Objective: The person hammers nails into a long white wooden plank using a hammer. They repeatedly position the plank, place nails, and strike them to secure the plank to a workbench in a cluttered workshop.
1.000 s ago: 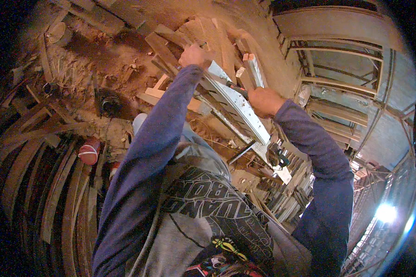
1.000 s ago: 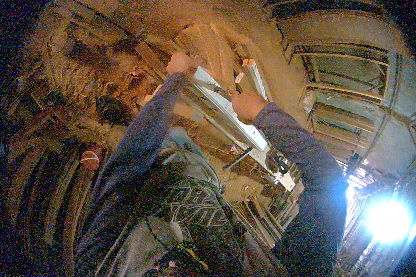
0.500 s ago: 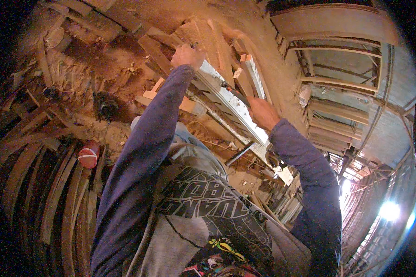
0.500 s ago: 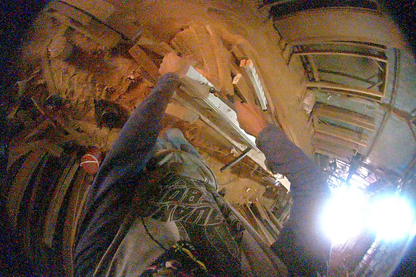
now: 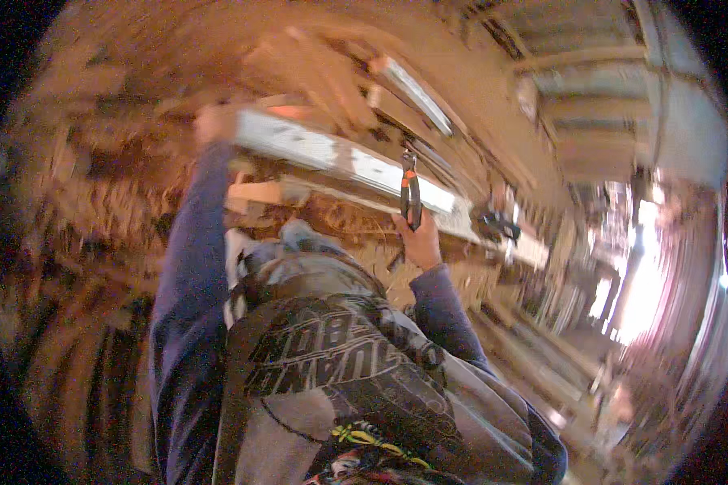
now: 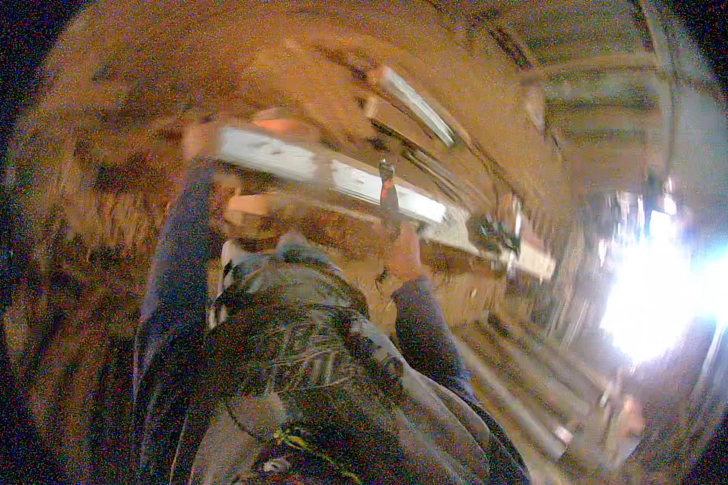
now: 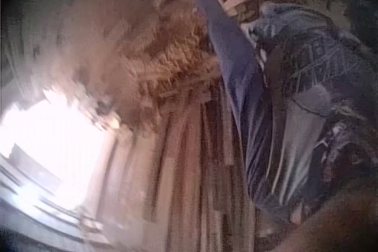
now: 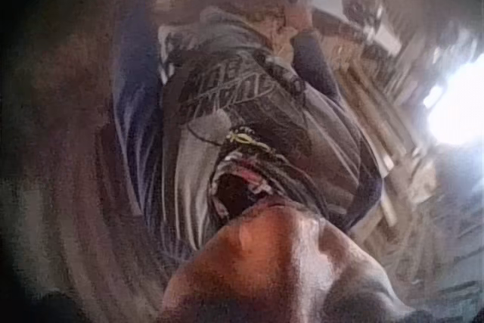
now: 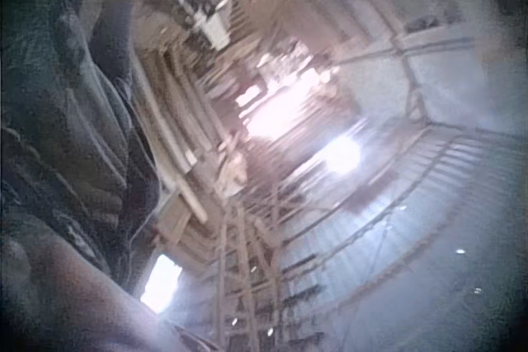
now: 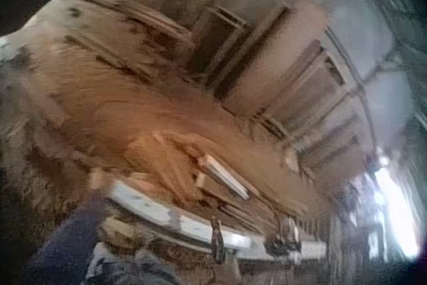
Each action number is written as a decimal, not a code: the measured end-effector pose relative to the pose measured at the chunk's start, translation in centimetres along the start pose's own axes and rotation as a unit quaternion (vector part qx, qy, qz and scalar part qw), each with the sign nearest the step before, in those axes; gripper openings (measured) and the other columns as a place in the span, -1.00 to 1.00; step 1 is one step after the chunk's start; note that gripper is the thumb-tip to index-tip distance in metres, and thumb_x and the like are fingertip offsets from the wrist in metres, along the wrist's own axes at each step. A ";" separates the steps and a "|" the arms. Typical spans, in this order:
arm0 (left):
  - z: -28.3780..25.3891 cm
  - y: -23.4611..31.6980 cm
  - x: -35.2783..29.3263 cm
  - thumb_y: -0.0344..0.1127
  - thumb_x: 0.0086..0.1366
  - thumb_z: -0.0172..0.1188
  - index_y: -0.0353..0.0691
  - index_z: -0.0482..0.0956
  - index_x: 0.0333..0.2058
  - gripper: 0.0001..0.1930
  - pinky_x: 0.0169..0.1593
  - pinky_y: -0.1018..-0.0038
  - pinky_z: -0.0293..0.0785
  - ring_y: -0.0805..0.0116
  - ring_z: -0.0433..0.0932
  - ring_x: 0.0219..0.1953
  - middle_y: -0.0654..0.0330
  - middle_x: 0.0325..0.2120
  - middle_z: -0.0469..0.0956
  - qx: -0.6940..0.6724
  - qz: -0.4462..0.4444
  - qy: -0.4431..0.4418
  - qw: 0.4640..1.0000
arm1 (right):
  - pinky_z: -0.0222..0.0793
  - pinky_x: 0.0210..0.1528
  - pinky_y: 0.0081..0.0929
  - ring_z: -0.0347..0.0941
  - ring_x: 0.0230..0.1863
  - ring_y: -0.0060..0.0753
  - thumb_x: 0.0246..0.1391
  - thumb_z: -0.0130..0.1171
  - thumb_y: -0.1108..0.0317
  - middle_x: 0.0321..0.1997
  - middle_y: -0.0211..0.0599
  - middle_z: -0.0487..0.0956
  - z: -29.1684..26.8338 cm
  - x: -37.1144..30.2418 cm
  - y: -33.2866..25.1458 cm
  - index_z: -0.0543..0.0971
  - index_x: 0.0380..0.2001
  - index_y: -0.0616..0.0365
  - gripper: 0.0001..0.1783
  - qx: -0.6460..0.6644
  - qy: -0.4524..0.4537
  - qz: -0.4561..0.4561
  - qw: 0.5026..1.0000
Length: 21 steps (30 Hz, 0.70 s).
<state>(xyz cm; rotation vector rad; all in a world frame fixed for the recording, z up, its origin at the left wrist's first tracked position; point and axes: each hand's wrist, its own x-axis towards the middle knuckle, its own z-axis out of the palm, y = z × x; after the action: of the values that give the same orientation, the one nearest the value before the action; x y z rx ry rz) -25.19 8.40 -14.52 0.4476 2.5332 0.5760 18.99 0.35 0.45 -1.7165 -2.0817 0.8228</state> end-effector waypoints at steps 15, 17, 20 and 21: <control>0.8 -9.0 11.8 0.06 0.27 0.14 -0.37 0.62 -0.22 -0.51 -0.02 0.35 0.36 0.21 0.52 -0.18 0.08 -0.22 0.61 -0.154 0.246 -0.050 0.956 | 0.39 -0.50 -0.48 0.45 -0.53 -0.51 0.12 0.16 0.51 -0.47 -0.42 0.46 -4.7 -9.9 32.3 0.41 -0.28 0.15 -0.86 0.256 0.179 0.356 0.881; -0.1 -7.7 10.5 0.03 0.32 0.11 -0.35 0.62 -0.25 -0.54 -0.06 0.38 0.37 0.29 0.51 -0.23 0.13 -0.31 0.59 -0.177 0.158 -0.043 0.971 | 0.40 -0.47 -0.49 0.45 -0.52 -0.51 0.12 0.18 0.49 -0.46 -0.41 0.47 -4.5 -9.7 33.7 0.41 -0.27 0.16 -0.84 0.264 0.150 0.350 0.886; -1.2 -6.4 9.7 0.02 0.33 0.11 -0.31 0.61 -0.29 -0.58 -0.08 0.38 0.39 0.30 0.52 -0.23 0.14 -0.34 0.57 -0.138 0.113 -0.087 0.980 | 0.42 -0.46 -0.47 0.47 -0.50 -0.49 0.14 0.18 0.46 -0.46 -0.42 0.48 -4.7 -9.1 34.0 0.40 -0.27 0.16 -0.84 0.262 0.144 0.412 0.861; -1.2 -6.3 9.7 0.01 0.32 0.11 -0.31 0.61 -0.30 -0.59 -0.10 0.36 0.40 0.30 0.53 -0.23 0.13 -0.34 0.57 -0.153 0.107 -0.092 0.978 | 0.42 -0.46 -0.46 0.48 -0.49 -0.48 0.09 0.21 0.44 -0.47 -0.41 0.50 -5.0 -8.8 33.9 0.43 -0.22 0.15 -0.79 0.303 0.148 0.395 0.855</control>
<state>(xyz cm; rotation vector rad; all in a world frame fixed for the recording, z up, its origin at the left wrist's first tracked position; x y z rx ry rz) -35.09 6.64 -20.41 0.6300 2.1868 0.9424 50.46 -3.24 -15.35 -2.0977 -0.7242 1.1633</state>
